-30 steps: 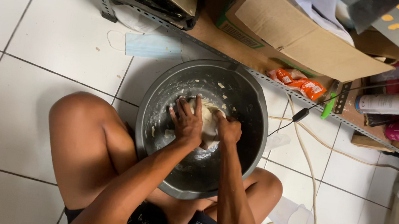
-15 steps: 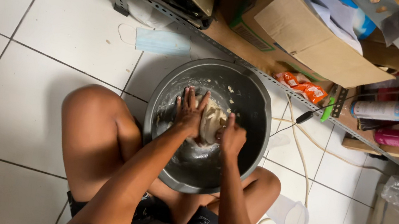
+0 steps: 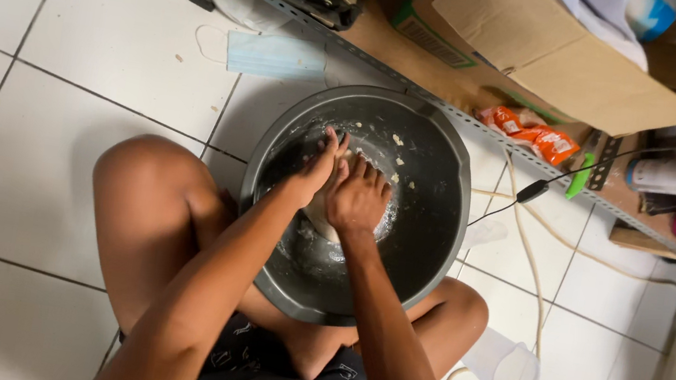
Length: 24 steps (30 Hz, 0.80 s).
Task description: The person kneads a ball of dough in a large grey bowl while sitting on the floor, occasionally pouring water from a plastic pitcher into the bowl and continuing to work the dough with both hands.
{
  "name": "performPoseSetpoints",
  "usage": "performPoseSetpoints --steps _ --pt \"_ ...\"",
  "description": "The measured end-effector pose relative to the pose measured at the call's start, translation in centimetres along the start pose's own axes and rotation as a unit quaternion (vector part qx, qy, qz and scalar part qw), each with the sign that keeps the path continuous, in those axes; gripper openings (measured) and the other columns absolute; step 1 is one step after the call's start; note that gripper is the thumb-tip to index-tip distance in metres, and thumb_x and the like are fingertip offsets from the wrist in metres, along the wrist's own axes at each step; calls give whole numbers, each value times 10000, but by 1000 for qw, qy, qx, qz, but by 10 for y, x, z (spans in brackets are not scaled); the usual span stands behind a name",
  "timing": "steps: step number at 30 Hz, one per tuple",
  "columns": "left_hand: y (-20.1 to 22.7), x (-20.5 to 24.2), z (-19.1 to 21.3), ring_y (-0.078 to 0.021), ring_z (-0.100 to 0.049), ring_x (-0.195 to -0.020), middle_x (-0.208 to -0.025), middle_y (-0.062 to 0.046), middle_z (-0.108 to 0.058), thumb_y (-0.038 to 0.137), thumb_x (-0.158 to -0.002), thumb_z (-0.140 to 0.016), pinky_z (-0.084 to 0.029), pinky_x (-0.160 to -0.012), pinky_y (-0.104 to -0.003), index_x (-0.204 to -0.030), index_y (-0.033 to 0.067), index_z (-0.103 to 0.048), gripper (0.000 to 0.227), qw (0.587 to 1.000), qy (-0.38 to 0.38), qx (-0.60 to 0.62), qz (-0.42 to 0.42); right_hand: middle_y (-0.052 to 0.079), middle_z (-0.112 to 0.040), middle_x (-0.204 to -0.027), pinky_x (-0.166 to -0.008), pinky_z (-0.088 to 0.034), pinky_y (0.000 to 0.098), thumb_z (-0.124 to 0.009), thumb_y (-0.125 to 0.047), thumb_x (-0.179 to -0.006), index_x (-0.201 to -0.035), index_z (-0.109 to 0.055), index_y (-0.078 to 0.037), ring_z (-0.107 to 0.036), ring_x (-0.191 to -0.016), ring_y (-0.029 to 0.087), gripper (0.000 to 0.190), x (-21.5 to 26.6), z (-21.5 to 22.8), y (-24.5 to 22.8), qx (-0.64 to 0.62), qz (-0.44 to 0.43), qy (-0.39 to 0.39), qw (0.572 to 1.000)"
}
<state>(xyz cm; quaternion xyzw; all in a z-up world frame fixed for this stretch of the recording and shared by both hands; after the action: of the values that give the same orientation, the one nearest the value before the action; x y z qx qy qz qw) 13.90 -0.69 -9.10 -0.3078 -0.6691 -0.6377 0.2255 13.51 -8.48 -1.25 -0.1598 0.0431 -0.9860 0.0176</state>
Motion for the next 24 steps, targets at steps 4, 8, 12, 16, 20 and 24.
performPoseSetpoints --steps 4,8,12,16,20,24 --pt "-19 -43 -8 -295 -60 -1569 -1708 -26 -84 786 -914 115 86 -1245 -531 -1559 494 -280 811 998 25 -58 18 112 -637 -1207 -1033 -334 471 -332 -486 -1006 -1315 -542 -133 -520 -1221 289 514 1 -7 -3 59 -7 170 984" --pt "-4 -20 -10 -227 -314 -1501 -1612 48 -377 850 -908 -179 -199 -1233 -502 -1499 417 -438 778 992 51 -107 39 110 -613 -1171 -1022 -330 479 -472 -378 -898 -1252 -574 -154 -498 -1225 297 431 6 -5 1 57 43 298 952" --pt "8 -38 3 -225 -542 -1337 -1359 57 -637 824 -915 -321 -423 -1087 -450 -1347 399 -608 671 982 82 -171 25 106 -570 -1231 -1036 -335 504 -411 -381 -861 -1283 -571 -143 -487 -1276 312 511 5 0 4 21 56 332 941" --pt "40 -44 7 -294 -532 -1351 -1372 -91 -631 826 -892 -282 -387 -1121 -487 -1426 242 -510 823 960 56 -258 88 89 -563 -1242 -1040 -315 501 -286 -459 -944 -1273 -579 -154 -509 -1268 313 536 -3 -7 12 10 51 348 936" --pt "20 -73 1 -402 -574 -1280 -1318 -203 -630 742 -893 -368 -426 -1077 -528 -1305 81 -579 806 935 89 -337 62 80 -541 -1231 -1047 -302 506 -293 -518 -900 -1269 -568 -153 -491 -1275 311 588 -7 -23 23 -15 41 336 941" --pt "43 -51 11 -391 -686 -1106 -1007 -190 -757 610 -855 -509 -527 -913 -523 -989 36 -774 646 933 121 -338 -23 58 -532 -1212 -1046 -304 499 -306 -557 -896 -1312 -563 -200 -489 -1267 292 605 -10 -30 33 -19 47 340 939"
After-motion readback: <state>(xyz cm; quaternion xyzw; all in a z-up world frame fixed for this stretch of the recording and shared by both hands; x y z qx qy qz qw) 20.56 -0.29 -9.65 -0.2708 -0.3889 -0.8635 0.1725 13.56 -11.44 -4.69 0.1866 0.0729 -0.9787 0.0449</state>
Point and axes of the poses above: each hand's wrist, its own x-axis away from the middle knuckle, its own z-axis out of the back of the hand, y = z × x, the point moved 7 cm from there along -x, towards the middle knuckle
